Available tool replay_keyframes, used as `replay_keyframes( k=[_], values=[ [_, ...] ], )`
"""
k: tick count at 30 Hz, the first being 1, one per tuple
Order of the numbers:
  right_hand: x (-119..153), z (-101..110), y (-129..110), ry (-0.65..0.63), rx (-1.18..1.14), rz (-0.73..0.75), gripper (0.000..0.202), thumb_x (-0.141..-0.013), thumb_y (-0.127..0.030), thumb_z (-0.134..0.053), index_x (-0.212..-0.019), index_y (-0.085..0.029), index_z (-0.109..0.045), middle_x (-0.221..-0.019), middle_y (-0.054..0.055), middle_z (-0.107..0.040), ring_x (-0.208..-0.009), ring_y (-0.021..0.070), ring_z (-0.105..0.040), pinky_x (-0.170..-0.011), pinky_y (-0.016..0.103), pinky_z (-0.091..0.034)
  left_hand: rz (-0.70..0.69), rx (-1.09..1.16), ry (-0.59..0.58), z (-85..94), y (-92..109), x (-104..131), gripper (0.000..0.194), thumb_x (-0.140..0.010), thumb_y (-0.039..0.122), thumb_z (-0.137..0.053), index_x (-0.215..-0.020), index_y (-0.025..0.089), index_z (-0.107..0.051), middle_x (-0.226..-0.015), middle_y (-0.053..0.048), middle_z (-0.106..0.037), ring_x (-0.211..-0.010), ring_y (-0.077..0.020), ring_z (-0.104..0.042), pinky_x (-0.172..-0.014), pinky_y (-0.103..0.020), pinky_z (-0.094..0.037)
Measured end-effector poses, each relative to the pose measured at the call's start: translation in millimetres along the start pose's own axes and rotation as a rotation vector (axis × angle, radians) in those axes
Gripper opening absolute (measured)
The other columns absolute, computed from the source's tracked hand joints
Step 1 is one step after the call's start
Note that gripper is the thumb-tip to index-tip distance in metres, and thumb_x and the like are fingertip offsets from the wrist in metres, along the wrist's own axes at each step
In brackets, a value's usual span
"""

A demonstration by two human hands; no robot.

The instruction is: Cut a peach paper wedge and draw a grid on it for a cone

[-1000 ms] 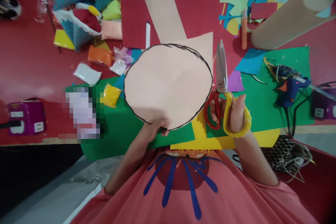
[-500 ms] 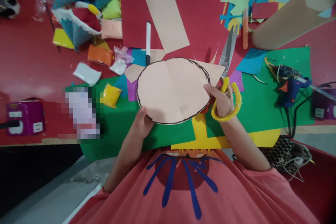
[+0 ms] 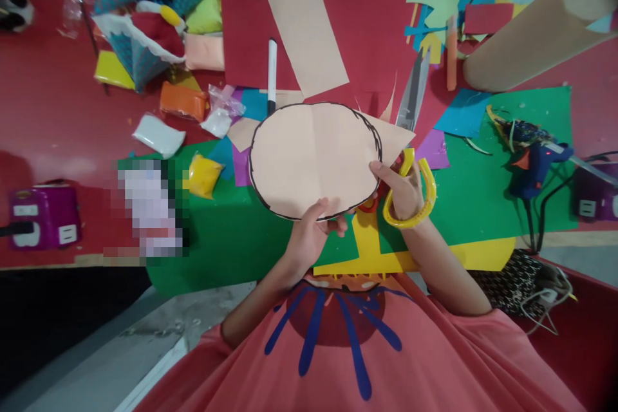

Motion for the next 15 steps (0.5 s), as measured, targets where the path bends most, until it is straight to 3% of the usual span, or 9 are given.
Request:
replay_keyframes(
  k=[3, 6, 11, 13, 15],
  values=[
    [4.9, 3.4, -11.1, 0.033, 0.022, 0.096, 0.027, -0.076, -0.043, -0.071, -0.068, -0.022, -0.055, -0.052, -0.003, -0.051, -0.039, 0.0091, -0.044, -0.037, 0.025, -0.038, 0.005, -0.095, 0.025, 4.3, 3.6, -1.4, 0.030, -0.075, 0.044, -0.063, -0.065, 0.016, -0.060, -0.060, -0.003, -0.067, -0.042, -0.0097, -0.049, -0.043, -0.024, -0.042],
    [14.2, 5.3, -16.8, -0.009, 0.001, 0.099, 0.038, -0.083, -0.056, -0.059, -0.068, -0.021, -0.058, -0.052, 0.000, -0.055, -0.039, 0.0100, -0.046, -0.035, 0.024, -0.037, -0.102, -0.145, 0.104, 12.5, 15.1, -1.2, 0.028, -0.075, 0.042, -0.062, -0.065, 0.016, -0.060, -0.059, -0.002, -0.067, -0.044, -0.0099, -0.050, -0.045, -0.024, -0.041],
    [43.1, 10.2, -6.3, -0.205, -0.157, -0.001, 0.071, -0.070, -0.084, -0.047, -0.105, -0.023, -0.058, -0.065, 0.000, -0.059, -0.041, 0.0126, -0.047, -0.031, 0.025, -0.036, -0.281, -0.213, 0.168, 20.0, 31.9, 0.2, 0.033, -0.082, 0.047, -0.057, -0.068, 0.017, -0.061, -0.065, -0.002, -0.069, -0.050, -0.0101, -0.053, -0.054, -0.025, -0.045],
    [56.6, 9.4, 1.4, -0.311, -0.168, -0.046, 0.081, -0.068, -0.089, -0.043, -0.115, -0.025, -0.056, -0.076, 0.004, -0.063, -0.052, 0.0162, -0.056, -0.039, 0.029, -0.045, -0.304, -0.261, 0.161, 21.2, 32.7, -0.3, 0.037, -0.086, 0.048, -0.052, -0.067, 0.018, -0.061, -0.067, -0.002, -0.069, -0.052, -0.0102, -0.054, -0.056, -0.025, -0.044],
    [67.6, 9.7, 8.0, -0.356, -0.163, -0.092, 0.078, -0.067, -0.087, -0.050, -0.118, -0.029, -0.056, -0.087, 0.006, -0.064, -0.070, 0.0216, -0.064, -0.059, 0.038, -0.057, -0.306, -0.307, 0.156, 22.6, 30.9, -1.0, 0.040, -0.089, 0.048, -0.048, -0.066, 0.019, -0.060, -0.067, -0.001, -0.067, -0.054, -0.0109, -0.054, -0.059, -0.025, -0.044]
  ],
)
Point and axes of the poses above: each hand's wrist, its own x-axis away from the middle knuckle, its own z-axis out of the back of the hand, y = z × x, the point moved 7 cm from there along -x, towards the middle knuckle
